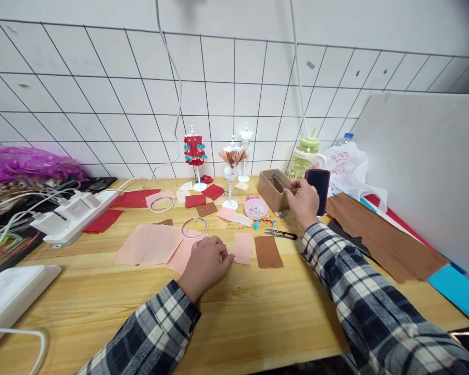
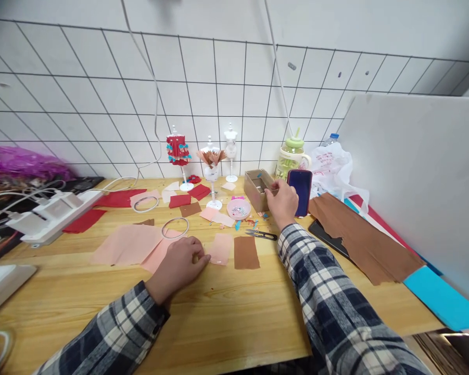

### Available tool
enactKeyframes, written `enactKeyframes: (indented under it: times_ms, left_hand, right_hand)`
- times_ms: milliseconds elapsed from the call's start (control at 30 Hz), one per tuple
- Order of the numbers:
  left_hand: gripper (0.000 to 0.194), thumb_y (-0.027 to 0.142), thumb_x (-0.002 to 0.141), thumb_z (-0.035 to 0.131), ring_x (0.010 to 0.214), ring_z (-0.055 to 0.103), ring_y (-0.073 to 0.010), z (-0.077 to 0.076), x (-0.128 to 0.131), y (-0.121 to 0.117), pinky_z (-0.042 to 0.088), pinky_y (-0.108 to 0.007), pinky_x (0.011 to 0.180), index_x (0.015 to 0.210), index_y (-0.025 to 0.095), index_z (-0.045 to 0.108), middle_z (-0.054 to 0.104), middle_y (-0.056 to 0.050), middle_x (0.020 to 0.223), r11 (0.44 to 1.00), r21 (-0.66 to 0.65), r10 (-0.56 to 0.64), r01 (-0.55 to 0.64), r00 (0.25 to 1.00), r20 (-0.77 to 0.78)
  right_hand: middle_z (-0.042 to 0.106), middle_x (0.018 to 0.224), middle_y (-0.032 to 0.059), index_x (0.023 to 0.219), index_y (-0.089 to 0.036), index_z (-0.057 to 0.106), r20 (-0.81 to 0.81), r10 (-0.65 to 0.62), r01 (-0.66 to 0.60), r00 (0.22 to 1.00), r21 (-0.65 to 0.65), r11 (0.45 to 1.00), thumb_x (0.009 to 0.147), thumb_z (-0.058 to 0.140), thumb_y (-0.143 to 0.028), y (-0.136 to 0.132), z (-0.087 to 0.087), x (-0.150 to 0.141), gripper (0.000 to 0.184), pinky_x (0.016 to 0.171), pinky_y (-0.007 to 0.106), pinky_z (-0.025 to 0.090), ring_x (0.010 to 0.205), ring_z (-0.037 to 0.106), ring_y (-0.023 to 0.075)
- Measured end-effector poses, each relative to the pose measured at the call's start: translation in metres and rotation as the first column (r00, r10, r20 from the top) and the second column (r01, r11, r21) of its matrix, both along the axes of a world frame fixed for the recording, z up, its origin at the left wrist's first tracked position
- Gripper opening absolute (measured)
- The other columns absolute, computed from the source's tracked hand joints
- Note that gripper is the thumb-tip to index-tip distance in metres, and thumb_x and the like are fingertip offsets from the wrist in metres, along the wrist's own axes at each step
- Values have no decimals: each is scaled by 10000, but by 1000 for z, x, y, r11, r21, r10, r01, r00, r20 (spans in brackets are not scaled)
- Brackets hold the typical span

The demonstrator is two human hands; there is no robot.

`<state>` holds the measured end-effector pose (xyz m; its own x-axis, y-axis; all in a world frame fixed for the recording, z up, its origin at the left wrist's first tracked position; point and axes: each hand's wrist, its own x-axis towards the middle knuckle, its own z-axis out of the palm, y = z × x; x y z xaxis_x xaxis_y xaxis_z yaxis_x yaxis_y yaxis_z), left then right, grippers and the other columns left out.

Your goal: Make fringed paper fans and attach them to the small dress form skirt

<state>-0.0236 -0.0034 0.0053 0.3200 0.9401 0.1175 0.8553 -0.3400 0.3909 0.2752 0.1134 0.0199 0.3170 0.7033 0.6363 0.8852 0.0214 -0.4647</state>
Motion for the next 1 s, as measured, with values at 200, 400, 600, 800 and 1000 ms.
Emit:
enactKeyframes:
  times_ms: [200, 400, 600, 800, 1000]
  left_hand:
    - [160, 316, 803, 599, 834, 582, -238, -2, 2, 1, 407, -364, 760, 683, 211, 613, 645, -48, 814, 1000, -20, -14, 14, 1000, 26]
    - [106, 304, 783, 620, 848, 581, -237, -4, 1, 1, 420, -362, 771, 728, 214, 633, 653, -51, 837, 999, -26, -33, 33, 999, 29]
    - [103, 300, 781, 623, 844, 577, -232, -3, 1, 2, 427, -352, 748, 728, 214, 639, 646, -44, 822, 999, -29, -37, 38, 999, 12]
    - [91, 289, 775, 644, 849, 579, -225, -4, 2, 3, 436, -356, 761, 718, 218, 651, 647, -37, 836, 997, -30, -77, 77, 997, 21]
    - [119, 309, 846, 611, 861, 592, -217, -3, -1, 4, 455, -369, 798, 806, 207, 658, 667, -41, 859, 984, 86, -165, 156, 981, 100]
  right_hand:
    - [676, 912, 77, 1048, -165, 594, -33, 105, -99, 994, 161, 982, 841, 570, -258, -27, -20, -10, 229, 826, 343, 400, 874, 563, 230]
    - [697, 844, 52, 884, -190, 656, 30, 388, -387, 921, -44, 921, 879, 565, -284, -61, -15, -35, 131, 747, 320, 403, 800, 574, 205]
    - [719, 989, 58, 1226, -227, 607, 35, 753, -632, 657, -518, 576, 898, 538, -244, -90, -14, -79, 336, 802, 304, 428, 964, 618, 212]
    - [665, 1151, 122, 1406, -203, 447, 99, 722, -541, 684, -595, 594, 913, 513, -245, -91, -19, -87, 500, 920, 349, 414, 1086, 583, 243]
    - [668, 1184, 67, 1253, -217, 577, 85, 686, -592, 722, -437, 677, 899, 525, -204, -88, -11, -70, 357, 926, 305, 405, 1102, 568, 204]
